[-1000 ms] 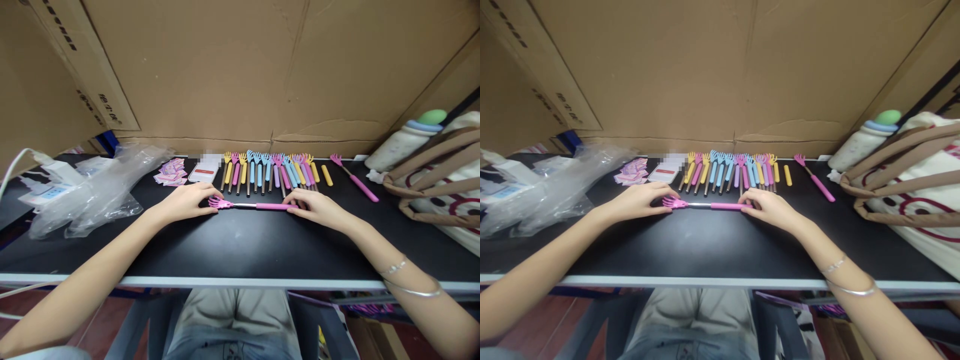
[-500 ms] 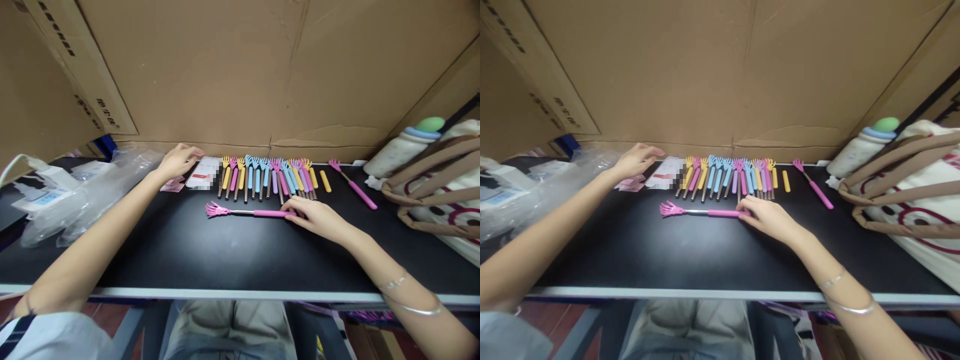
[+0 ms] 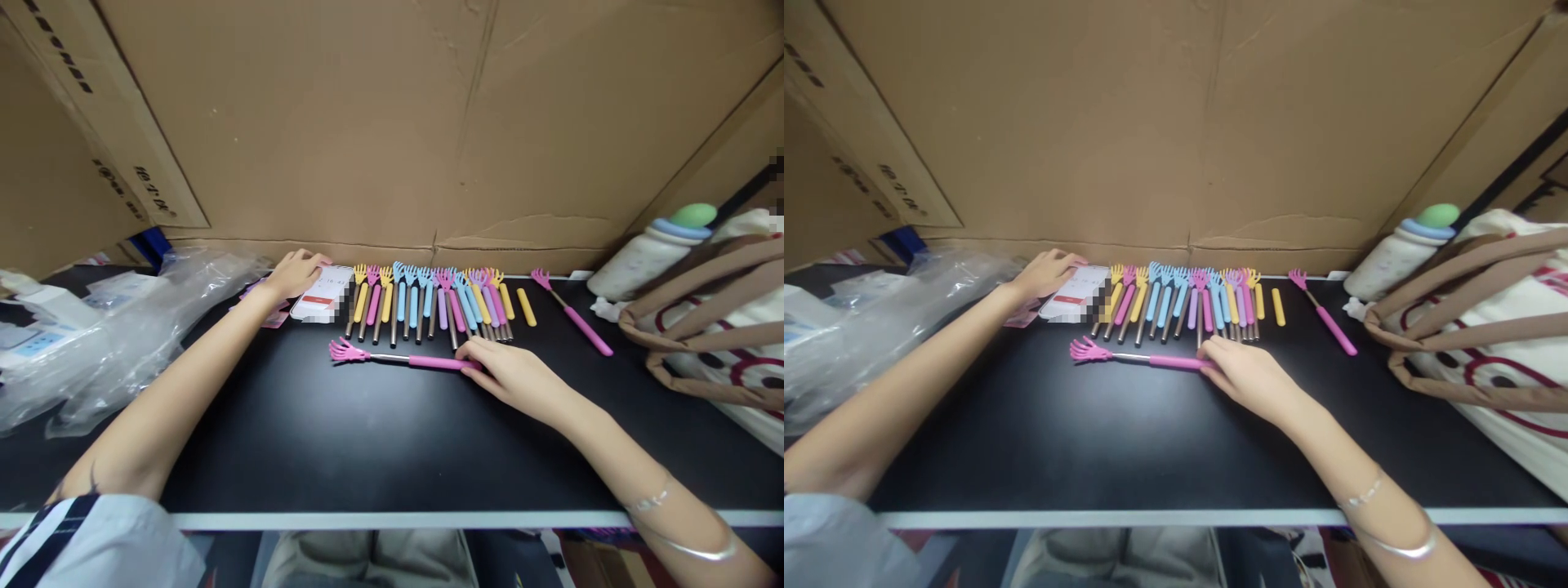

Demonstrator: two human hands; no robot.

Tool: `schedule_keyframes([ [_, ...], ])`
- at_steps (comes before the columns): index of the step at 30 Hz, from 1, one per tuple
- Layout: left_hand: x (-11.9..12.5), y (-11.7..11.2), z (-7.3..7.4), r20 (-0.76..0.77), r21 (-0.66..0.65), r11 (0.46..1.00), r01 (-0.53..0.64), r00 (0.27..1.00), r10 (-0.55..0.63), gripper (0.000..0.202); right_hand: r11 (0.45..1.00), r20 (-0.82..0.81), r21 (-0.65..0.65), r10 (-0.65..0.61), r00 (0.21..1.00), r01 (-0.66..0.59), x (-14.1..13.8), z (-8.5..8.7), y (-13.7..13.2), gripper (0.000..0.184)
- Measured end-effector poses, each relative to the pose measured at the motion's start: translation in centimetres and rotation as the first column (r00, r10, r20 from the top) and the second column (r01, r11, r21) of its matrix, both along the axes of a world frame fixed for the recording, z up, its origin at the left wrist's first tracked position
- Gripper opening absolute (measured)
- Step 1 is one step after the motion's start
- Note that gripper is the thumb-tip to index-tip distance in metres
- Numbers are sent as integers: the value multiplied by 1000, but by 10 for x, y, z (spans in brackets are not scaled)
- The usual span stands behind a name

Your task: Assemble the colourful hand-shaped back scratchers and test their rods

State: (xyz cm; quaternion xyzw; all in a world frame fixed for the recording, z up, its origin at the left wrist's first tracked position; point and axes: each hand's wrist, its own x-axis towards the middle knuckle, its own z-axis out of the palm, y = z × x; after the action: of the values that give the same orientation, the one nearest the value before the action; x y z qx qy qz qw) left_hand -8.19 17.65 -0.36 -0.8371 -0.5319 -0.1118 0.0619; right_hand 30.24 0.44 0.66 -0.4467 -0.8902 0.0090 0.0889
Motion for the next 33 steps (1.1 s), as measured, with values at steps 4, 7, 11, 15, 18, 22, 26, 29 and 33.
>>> schedule_keyframes([
  [4,-10,-5,8,5,7,1000,-9,1000,9,42,1000,3,-24,-5,1000,5,-1,2,-1,18],
  [7,-24,-6,15,-8,-2,999,-35,999,35,43,1000,4,-26,-2,1000,2,-1,3,-1,19],
  [11,-41,-10,21,-53,-69,991,-116,992,112,46,999,0,-34,-6,1000,6,1,2,-1,19],
  [15,-45,-17,20,-80,-225,958,-177,983,163,59,999,5,-49,-11,1000,11,3,0,1,20],
  [18,-43,-19,16,-121,-309,940,-146,986,114,69,998,-1,-64,-21,1000,21,4,-1,1,22],
  [22,-39,-19,9,-156,-316,941,-120,985,73,76,997,1,-79,-27,1000,27,4,-1,1,22],
  [26,-33,-23,10,-152,-328,938,-115,986,68,74,996,0,-82,-27,1000,27,4,-1,1,21],
  [29,-27,-28,13,-157,-330,936,-121,985,72,76,997,-3,-75,-23,1000,23,5,-1,1,21],
  [33,-24,-30,13,-159,-312,946,-90,986,42,82,997,-3,-71,-19,1000,19,5,-2,1,21],
])
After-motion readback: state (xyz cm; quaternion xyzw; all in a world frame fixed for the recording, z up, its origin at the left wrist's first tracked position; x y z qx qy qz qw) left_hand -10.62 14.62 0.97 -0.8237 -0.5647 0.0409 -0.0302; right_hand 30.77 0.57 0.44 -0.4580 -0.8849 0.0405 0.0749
